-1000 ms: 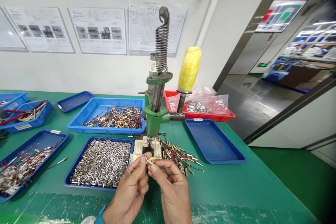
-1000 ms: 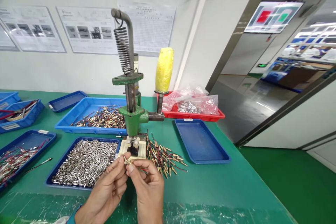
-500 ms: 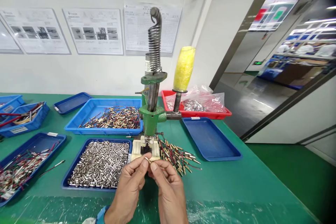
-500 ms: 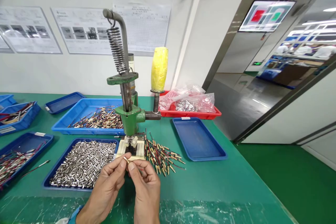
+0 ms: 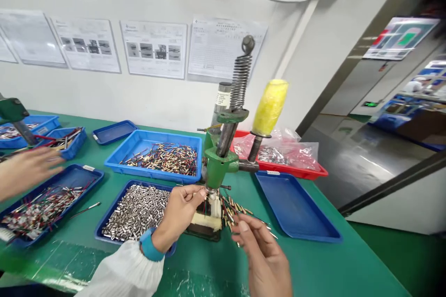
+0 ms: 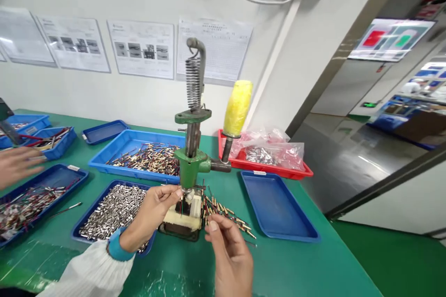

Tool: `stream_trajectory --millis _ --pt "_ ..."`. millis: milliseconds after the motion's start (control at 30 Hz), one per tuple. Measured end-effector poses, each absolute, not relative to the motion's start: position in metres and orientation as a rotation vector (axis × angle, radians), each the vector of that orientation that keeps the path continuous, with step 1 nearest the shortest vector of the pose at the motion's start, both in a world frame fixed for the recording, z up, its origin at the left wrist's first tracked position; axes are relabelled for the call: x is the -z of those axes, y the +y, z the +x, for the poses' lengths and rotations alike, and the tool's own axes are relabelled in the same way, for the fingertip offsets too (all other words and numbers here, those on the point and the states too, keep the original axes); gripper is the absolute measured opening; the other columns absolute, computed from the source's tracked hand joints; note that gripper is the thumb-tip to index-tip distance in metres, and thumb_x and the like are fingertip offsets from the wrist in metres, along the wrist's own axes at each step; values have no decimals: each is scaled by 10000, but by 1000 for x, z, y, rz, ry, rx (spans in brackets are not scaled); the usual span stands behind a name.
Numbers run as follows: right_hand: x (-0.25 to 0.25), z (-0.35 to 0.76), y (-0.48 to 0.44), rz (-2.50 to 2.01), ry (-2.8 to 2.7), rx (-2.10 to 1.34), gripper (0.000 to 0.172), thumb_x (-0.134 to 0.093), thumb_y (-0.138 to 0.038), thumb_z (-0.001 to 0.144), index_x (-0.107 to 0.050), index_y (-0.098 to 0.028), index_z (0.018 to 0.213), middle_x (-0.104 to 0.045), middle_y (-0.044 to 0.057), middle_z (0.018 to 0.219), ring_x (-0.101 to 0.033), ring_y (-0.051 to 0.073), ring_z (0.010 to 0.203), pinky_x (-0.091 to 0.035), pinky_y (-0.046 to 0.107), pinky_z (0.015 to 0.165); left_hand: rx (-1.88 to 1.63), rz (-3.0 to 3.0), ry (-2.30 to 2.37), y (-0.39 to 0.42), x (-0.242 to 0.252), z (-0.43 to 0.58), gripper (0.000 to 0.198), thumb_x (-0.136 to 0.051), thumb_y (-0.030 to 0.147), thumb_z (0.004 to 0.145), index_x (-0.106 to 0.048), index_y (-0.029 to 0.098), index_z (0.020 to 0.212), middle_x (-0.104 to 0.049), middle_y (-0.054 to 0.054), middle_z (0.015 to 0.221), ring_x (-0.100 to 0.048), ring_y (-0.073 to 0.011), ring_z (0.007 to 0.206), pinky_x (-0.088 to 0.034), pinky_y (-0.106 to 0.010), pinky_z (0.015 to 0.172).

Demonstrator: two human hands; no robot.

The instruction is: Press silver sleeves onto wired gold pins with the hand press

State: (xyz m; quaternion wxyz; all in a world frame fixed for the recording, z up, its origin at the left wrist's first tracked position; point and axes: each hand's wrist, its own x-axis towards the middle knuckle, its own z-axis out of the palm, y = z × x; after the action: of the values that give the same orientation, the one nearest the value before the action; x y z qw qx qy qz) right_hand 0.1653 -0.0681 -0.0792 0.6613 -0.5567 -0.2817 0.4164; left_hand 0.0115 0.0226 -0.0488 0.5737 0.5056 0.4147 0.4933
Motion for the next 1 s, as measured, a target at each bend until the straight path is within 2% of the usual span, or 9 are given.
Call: stream_trajectory --millis 100,200,300,400,500,633,700,900,1000 --pt "69 177 -67 -1287 -687 -904 432 -812 -511 703 -739 -200 994 -733 58 1031 -651 184 820 -536 270 738 -1134 1256 990 33 47 15 407 -743 519 713 -783 117 763 -663 -51 645 -544 -187 635 -400 -294 635" --pt "52 188 -65 -1326 -743 -819 444 -803 -520 707 -727 -195 1000 -733 65 1013 -659 191 827 -537 283 745 -1132 1321 1023 33 47 16 388 -715 493 743 -773 109 730 -517 13 541 -370 -125 530 -268 -264 543" --pt "18 194 -53 -1339 -864 -590 413 -780 -503 735 -719 -194 1002 -729 76 1007 -671 211 862 -547 331 780 -1162 1497 1120 24 53 14 365 -624 440 845 -791 116 865 -324 58 526 -228 -116 525 -157 -278 527" --pt "-37 195 -23 -1251 -1054 -205 380 -744 -441 778 -706 -206 1073 -716 84 1062 -669 229 938 -553 405 848 -1209 1616 1178 18 61 12 369 -584 426 887 -787 124 947 -230 64 557 -198 -123 533 -123 -295 534" --pt "-99 197 23 -1154 -1231 55 497 -738 -335 788 -623 -236 1261 -642 100 1259 -648 232 1003 -555 423 844 -1245 1597 1174 17 68 12 377 -606 462 872 -785 133 913 -246 60 565 -205 -124 534 -130 -295 528" --pt "-144 196 52 -1201 -1444 101 349 -719 -162 788 -682 -181 1134 -706 51 1048 -653 213 924 -531 406 838 -1277 1523 1157 20 72 15 372 -660 500 821 -783 152 864 -298 48 578 -237 -128 545 -182 -283 528" --pt "-143 188 39 -1209 -1429 154 278 -685 -117 812 -688 -167 1085 -701 34 987 -650 194 879 -523 391 839 -1260 1527 1157 20 72 15 374 -652 498 829 -784 152 876 -318 46 578 -243 -129 544 -188 -281 526" --pt "-123 171 -9 -1062 -1326 262 285 -632 -201 887 -634 -237 1170 -659 47 1100 -648 200 926 -543 366 824 -1199 1551 1120 18 72 12 397 -606 484 875 -779 137 960 -435 32 587 -293 -125 538 -212 -271 520" --pt "-120 179 -7 -1076 -1388 210 401 -677 -258 869 -593 -268 1261 -635 58 1210 -655 223 1003 -535 389 891 -1238 1430 1074 19 71 14 362 -682 484 825 -785 142 886 -477 31 568 -359 -126 551 -276 -258 541"
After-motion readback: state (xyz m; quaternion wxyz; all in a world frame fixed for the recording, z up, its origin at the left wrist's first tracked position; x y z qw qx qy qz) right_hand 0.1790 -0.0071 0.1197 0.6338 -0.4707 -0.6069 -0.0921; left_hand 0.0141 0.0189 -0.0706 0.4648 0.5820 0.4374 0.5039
